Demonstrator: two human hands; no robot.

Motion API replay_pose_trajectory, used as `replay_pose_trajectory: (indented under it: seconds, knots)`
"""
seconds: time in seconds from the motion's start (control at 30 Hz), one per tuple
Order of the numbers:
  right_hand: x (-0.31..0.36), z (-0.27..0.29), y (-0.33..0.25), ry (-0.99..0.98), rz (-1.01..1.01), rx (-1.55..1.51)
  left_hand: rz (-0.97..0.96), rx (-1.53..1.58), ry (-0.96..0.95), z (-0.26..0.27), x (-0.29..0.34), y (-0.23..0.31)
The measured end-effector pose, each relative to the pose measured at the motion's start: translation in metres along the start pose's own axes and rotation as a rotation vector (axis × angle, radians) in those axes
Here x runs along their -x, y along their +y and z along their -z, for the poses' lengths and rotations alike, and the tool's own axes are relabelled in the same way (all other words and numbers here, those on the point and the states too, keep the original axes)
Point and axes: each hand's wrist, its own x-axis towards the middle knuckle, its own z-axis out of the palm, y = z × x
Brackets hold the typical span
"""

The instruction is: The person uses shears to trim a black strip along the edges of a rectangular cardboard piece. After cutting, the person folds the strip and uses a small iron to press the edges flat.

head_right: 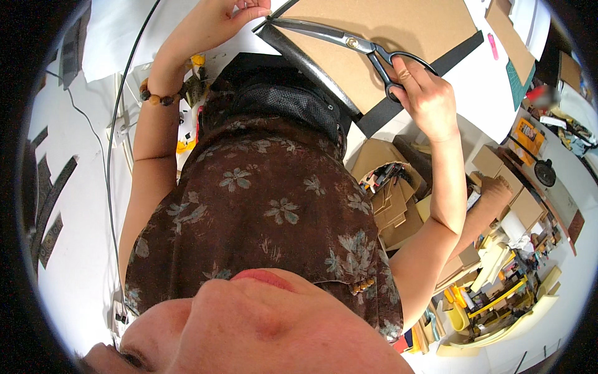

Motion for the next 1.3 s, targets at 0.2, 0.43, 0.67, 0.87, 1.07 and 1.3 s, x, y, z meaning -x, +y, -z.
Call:
replay_pose_trajectory:
  seconds: [0.2,0.43,0.67,0.87,1.07,1.3]
  knots:
    - [-0.002,0.002,-0.001,-0.006,0.011,0.023,0.009,-0.001,-0.012,0.001,0.001,0.000]
    - [-0.001,-0.004,-0.001,0.066,0.039,0.026,0.214,0.096,0.048,0.007,0.003,0.013]
    - [0.020,-0.008,-0.004,0.355,-0.442,-0.209,0.137,0.144,0.326,0.004,0.011,0.005]
    - [0.068,-0.057,-0.020,0.773,-0.887,-0.751,0.178,0.269,0.418,-0.020,0.024,-0.006]
    - [0.066,-0.030,-0.064,0.369,-0.681,-0.219,0.196,-0.005,0.247,-0.026,0.039,-0.018]
    - [0.044,-0.018,-0.076,0.181,-0.332,-0.119,0.108,-0.155,0.048,-0.019,0.029,0.012]
